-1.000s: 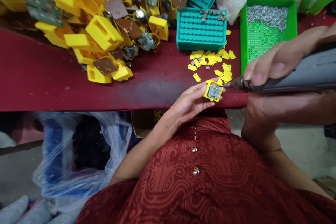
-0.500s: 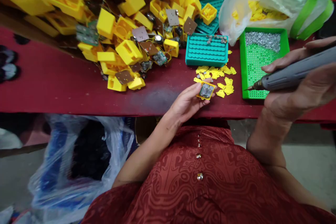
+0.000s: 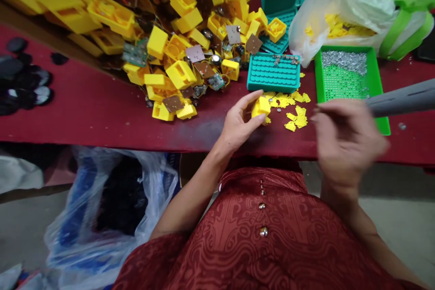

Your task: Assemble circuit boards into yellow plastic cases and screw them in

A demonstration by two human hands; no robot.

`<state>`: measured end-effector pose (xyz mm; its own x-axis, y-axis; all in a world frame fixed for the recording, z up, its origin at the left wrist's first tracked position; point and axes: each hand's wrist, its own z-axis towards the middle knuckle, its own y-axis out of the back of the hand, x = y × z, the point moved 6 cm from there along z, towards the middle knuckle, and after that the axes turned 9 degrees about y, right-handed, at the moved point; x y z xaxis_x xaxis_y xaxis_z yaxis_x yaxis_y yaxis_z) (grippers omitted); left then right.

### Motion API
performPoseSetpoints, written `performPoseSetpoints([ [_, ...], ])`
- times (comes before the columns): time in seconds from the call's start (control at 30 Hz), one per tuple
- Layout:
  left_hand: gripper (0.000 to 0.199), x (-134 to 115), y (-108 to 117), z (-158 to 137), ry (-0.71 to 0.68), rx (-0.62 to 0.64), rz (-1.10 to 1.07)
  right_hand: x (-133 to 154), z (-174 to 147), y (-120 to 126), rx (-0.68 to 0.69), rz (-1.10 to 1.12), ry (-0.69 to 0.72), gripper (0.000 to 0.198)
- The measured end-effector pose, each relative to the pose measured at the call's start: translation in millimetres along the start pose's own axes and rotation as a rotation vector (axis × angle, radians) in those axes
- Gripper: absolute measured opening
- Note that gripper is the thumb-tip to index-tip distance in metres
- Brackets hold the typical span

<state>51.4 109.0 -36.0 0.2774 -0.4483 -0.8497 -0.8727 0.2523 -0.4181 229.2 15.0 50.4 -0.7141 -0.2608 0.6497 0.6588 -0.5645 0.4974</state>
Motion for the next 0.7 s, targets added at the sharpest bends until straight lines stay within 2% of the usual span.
performPoseSetpoints([
  [0.1, 0.05, -5.5, 7.4, -1.4, 0.002, -0.008, -0.052, -14.4, 0.2, -36.6, 0.091, 0.099, 0.075, 0.013],
  [0.23, 0.05, -4.7, 14.2, -2.8, 0.144, 0.038, -0.204, -41.2, 0.8, -69.4, 0.237, 0.151, 0.001, 0.022],
  [0.37, 0.055, -5.9, 17.2, -3.7, 0.217, 0.026, -0.27, -50.3, -4.6, -84.4, 0.334, 0.316, -0.2, 0.028],
  [0.5, 0.048, -8.4, 17.5, -3.3, 0.193, 0.007, -0.247, -52.7, -9.7, -95.6, 0.366, 0.584, -0.431, 0.039],
  [0.6, 0.045, -8.4, 17.5, -2.7, 0.174, -0.005, -0.259, -51.8, -11.4, -102.3, 0.399, 0.713, -0.529, 0.051],
  [0.7, 0.049, -4.8, 16.9, -1.8, 0.217, -0.02, -0.32, -46.3, -10.7, -103.7, 0.395, 0.789, -0.555, 0.05],
])
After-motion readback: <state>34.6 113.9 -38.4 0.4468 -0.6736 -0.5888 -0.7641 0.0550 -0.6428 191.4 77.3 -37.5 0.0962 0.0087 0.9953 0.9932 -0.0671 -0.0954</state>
